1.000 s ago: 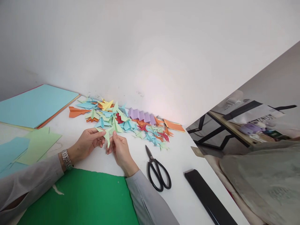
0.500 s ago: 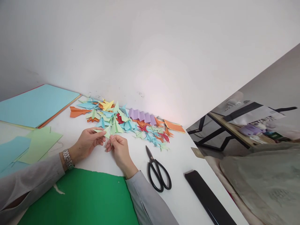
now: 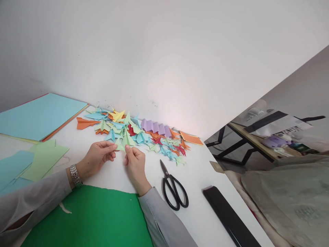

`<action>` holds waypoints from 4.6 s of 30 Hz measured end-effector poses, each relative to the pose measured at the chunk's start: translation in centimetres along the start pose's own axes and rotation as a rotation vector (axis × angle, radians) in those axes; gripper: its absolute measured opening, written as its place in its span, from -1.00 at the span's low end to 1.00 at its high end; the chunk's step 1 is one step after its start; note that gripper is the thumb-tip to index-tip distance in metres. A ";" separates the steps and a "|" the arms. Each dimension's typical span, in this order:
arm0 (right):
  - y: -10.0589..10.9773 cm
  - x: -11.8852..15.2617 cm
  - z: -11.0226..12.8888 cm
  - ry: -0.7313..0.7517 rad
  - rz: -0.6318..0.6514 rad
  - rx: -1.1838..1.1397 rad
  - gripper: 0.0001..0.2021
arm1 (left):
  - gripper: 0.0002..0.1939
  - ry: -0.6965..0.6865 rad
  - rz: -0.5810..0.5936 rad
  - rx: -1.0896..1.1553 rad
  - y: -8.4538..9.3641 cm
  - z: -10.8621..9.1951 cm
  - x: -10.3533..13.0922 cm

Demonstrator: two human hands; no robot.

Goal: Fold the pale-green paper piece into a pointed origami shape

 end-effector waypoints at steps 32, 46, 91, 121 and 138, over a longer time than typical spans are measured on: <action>-0.1 0.1 0.4 0.188 0.032 0.142 -0.91 | -0.79 -0.352 0.133 -0.401 0.2 0.0 0.0; -0.3 0.2 0.1 0.116 0.100 0.107 -0.81 | -0.79 -0.304 0.097 -0.395 0.1 -0.4 0.3; -0.6 0.6 -0.6 -0.010 0.472 0.027 -0.65 | -0.60 -0.054 0.091 -0.209 0.2 -0.5 -0.2; -0.9 0.8 -0.2 0.108 0.508 0.317 -0.59 | -0.68 -0.189 0.052 -0.342 0.3 -0.7 -0.1; -0.6 0.0 -0.1 0.012 0.329 0.082 -0.56 | -0.69 -0.069 0.143 -0.260 0.6 -0.8 -0.3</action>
Point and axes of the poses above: each hand's wrist, its own x-axis away from the middle knuckle, its own y-axis out of the back of the hand, z = x × y, the point moved 2 cm from there along -x, towards the middle knuckle
